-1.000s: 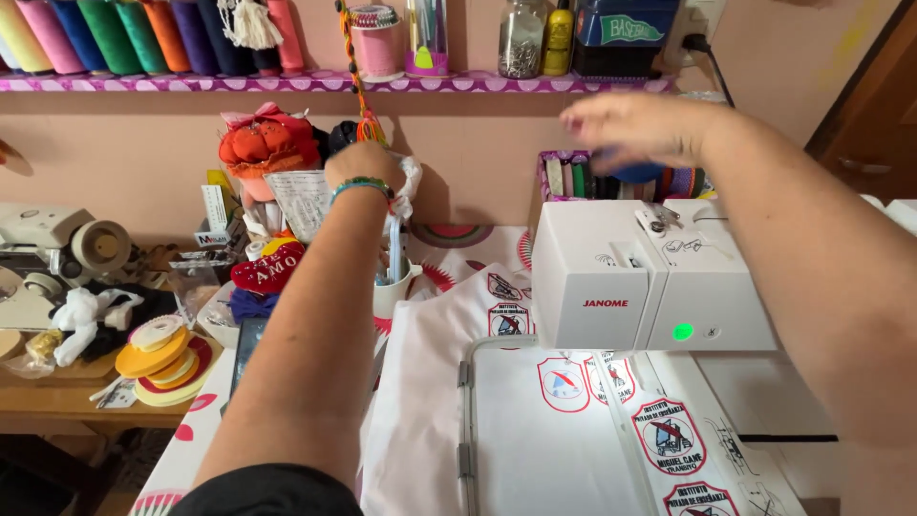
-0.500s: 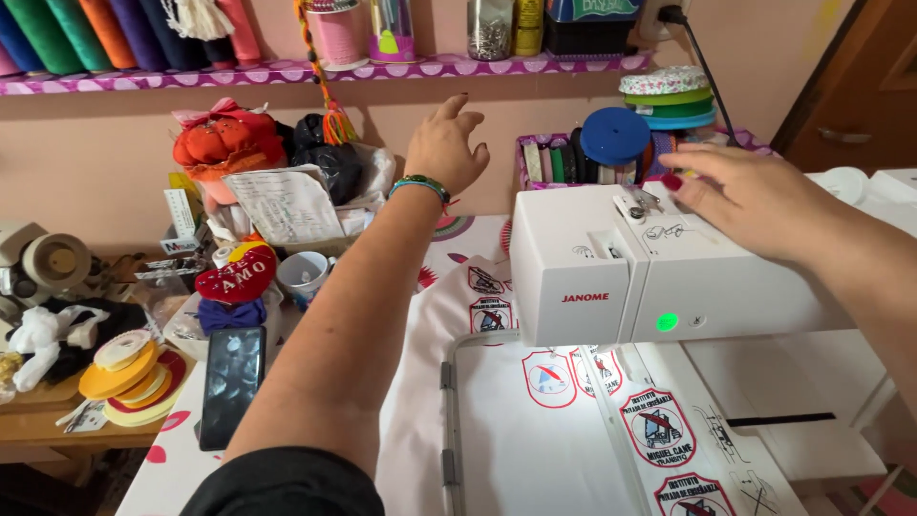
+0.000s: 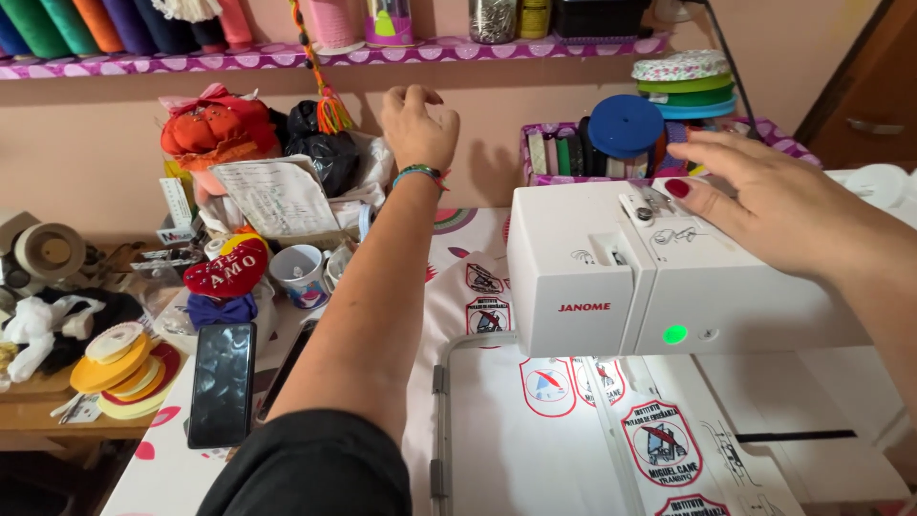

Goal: Rethreading an embroidery machine, adjusting the fabric hoop, and cutting excess threads from embroidered patches.

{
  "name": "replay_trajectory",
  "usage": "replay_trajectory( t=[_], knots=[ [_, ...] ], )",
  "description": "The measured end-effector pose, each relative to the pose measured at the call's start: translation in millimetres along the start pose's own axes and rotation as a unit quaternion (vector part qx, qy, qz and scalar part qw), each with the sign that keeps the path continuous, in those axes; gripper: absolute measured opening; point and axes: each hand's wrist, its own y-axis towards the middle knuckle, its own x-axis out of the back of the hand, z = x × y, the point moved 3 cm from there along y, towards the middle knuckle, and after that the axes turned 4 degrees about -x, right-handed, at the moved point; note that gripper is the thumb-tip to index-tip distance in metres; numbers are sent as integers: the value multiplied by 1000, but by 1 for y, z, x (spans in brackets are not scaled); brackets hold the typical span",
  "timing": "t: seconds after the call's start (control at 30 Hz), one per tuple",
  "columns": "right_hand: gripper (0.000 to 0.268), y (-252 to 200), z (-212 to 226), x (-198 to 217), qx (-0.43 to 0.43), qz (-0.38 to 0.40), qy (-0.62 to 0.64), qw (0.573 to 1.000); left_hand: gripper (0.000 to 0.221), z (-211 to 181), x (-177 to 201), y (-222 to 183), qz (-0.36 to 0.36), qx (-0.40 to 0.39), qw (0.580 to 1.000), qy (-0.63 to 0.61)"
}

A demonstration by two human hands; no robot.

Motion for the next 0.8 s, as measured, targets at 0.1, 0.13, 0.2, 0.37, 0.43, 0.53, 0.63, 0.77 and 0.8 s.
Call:
replay_trajectory(
  t=[0.1, 0.13, 0.2, 0.37, 0.43, 0.53, 0.63, 0.77, 0.8],
  knots=[
    [59, 2, -1, -1, -14, 9, -7, 1000, 36, 64, -50, 12, 81, 54, 994, -45],
    [59, 1, -1, -2, -25, 13, -8, 1000, 48, 88, -77, 15, 161, 63, 980, -99],
    [58, 4, -4, -4, -17, 11, -12, 1000, 22, 79, -75, 12, 228, 96, 955, -165],
    [57, 2, 1, 0, -37, 28, -12, 999, 67, -1, 0, 28, 185, 133, 943, -244],
    [58, 2, -1, 0, -53, 31, -23, 998, 73, -118, 89, 28, 232, 307, 877, -288],
    [53, -1, 1, 3, -61, 9, 0, 998, 51, -162, 141, 28, 257, 160, 871, -387],
    [46, 22, -34, -11, 48, -89, 13, 995, 51, -173, 166, 32, 302, -77, 825, -472],
    [36, 17, -8, 7, 11, -125, 36, 991, 41, -202, 214, 20, 287, -79, 831, -470],
    [32, 19, 2, 13, 82, -182, 57, 978, 43, -201, 213, 22, 291, -88, 828, -472]
  ],
)
